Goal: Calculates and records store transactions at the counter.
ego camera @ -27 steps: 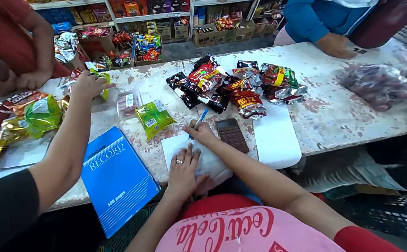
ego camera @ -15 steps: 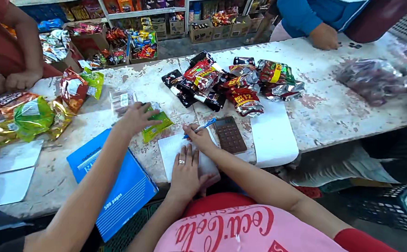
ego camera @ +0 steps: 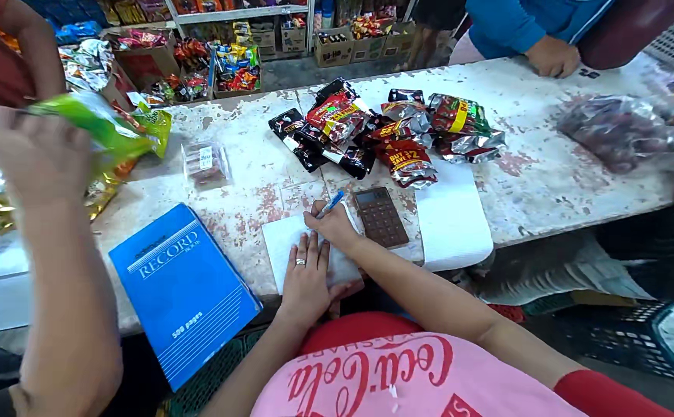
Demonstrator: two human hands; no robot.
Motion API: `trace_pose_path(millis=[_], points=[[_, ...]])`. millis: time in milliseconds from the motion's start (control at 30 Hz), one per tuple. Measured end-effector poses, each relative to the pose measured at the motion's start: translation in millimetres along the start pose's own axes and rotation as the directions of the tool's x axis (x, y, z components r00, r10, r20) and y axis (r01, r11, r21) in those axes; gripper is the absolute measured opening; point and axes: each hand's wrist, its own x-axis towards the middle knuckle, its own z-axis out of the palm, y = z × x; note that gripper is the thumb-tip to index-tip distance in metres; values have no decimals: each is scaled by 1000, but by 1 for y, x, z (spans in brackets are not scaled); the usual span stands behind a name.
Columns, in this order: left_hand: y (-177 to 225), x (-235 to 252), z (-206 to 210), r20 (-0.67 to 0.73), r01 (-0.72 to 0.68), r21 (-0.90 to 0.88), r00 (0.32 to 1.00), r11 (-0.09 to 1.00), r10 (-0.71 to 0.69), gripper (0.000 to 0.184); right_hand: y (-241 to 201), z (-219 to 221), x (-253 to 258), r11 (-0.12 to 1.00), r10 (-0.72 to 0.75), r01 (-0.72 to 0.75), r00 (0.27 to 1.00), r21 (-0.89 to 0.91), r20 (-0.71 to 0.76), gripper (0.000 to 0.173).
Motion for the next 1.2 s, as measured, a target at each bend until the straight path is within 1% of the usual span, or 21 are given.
trace_pose_path(millis=[100, 233, 367, 467, 567, 700, 833, 1000, 1200], points=[[1, 2, -1, 3, 6, 0, 1000, 1000, -6, 98, -1, -2, 3, 999, 16, -15, 1000, -49, 4, 24], [2, 6, -7, 61, 17, 24, 998, 1000, -19, 98, -4, -3, 3, 997, 26, -23, 999, -72, 31, 23], [-3, 6, 0, 0, -1, 39, 1000, 999, 1, 99, -3, -4, 2, 977, -3, 17, 998, -211, 68, 26], [-5, 6, 3, -44, -24, 52, 999, 998, 26, 101, -1, -7, 2, 955, 19, 13, 994, -295, 103, 30], [-6, 7, 2, -48, -35, 41, 998, 999, 37, 101, 3, -8, 3, 961, 7, 21, 995, -274, 101, 33], [-7, 7, 2, -28, -43, 44, 999, 998, 45, 105, 4, -8, 5, 989, -20, 19, 1000, -146, -2, 28], [-7, 6, 3, -35, -50, 55, 998, 997, 52, 105, 1, -9, 4, 978, -17, 23, 999, -207, 28, 26], [-7, 6, -1, -5, -39, 61, 999, 997, 39, 105, 2, -7, 5, 991, 13, -16, 1000, -135, -22, 28], [-5, 7, -1, 7, -31, 80, 1000, 996, 30, 106, 5, -8, 5, 991, -15, 16, 1000, -131, 8, 26]])
